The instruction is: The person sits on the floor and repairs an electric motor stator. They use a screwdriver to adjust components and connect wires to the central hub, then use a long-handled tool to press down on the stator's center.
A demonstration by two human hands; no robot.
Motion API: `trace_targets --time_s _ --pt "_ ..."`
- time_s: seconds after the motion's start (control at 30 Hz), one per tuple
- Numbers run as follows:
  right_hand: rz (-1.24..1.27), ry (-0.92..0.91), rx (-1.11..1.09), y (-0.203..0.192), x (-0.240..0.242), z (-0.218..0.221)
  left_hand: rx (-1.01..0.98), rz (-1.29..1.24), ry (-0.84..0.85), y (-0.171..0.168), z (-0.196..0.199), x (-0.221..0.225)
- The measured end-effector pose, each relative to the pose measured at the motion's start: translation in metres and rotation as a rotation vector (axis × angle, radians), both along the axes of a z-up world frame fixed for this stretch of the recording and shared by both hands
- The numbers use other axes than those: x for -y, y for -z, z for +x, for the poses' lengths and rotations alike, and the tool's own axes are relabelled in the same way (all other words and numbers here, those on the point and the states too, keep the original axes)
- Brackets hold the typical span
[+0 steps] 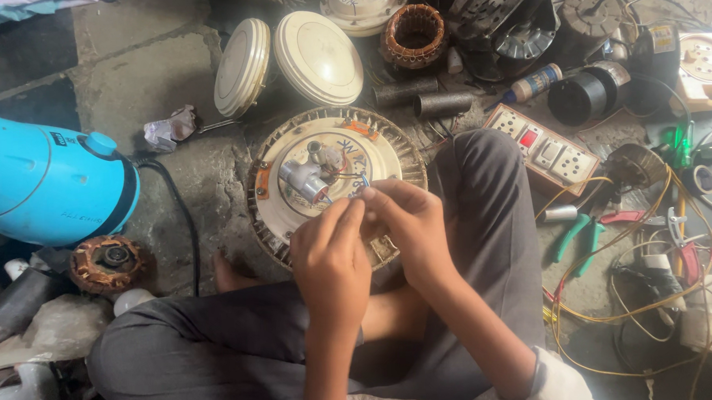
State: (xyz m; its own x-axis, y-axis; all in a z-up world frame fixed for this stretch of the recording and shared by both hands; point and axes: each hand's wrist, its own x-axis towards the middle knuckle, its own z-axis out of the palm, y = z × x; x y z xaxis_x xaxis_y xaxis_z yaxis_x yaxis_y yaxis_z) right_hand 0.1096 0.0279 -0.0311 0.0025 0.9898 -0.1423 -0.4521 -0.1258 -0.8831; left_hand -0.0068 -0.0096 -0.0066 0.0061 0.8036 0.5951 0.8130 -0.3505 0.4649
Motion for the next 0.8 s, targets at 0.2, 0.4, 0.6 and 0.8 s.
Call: trace_targets --time_s 0.2,0.4,0.6,0.8 --pt "-0.001 0.012 0.003 0.006 -0.001 0.0 -0.107 0.023 0.029 -0.024 -0.015 -0.019" --pt "0.061 -0.018 0.081 0.012 0.002 0.0 -0.248 0.094 0.098 -0.027 -0.024 -0.052" --pt "0.105 -0.028 -0.007 0.018 0.008 -0.004 -0.215 0.164 0.054 -0.009 -0.025 -0.056" --pt "0.095 -0.021 -0.025 0.021 0.008 -0.004 -0.178 0.2 0.035 -0.002 -0.023 -0.056"
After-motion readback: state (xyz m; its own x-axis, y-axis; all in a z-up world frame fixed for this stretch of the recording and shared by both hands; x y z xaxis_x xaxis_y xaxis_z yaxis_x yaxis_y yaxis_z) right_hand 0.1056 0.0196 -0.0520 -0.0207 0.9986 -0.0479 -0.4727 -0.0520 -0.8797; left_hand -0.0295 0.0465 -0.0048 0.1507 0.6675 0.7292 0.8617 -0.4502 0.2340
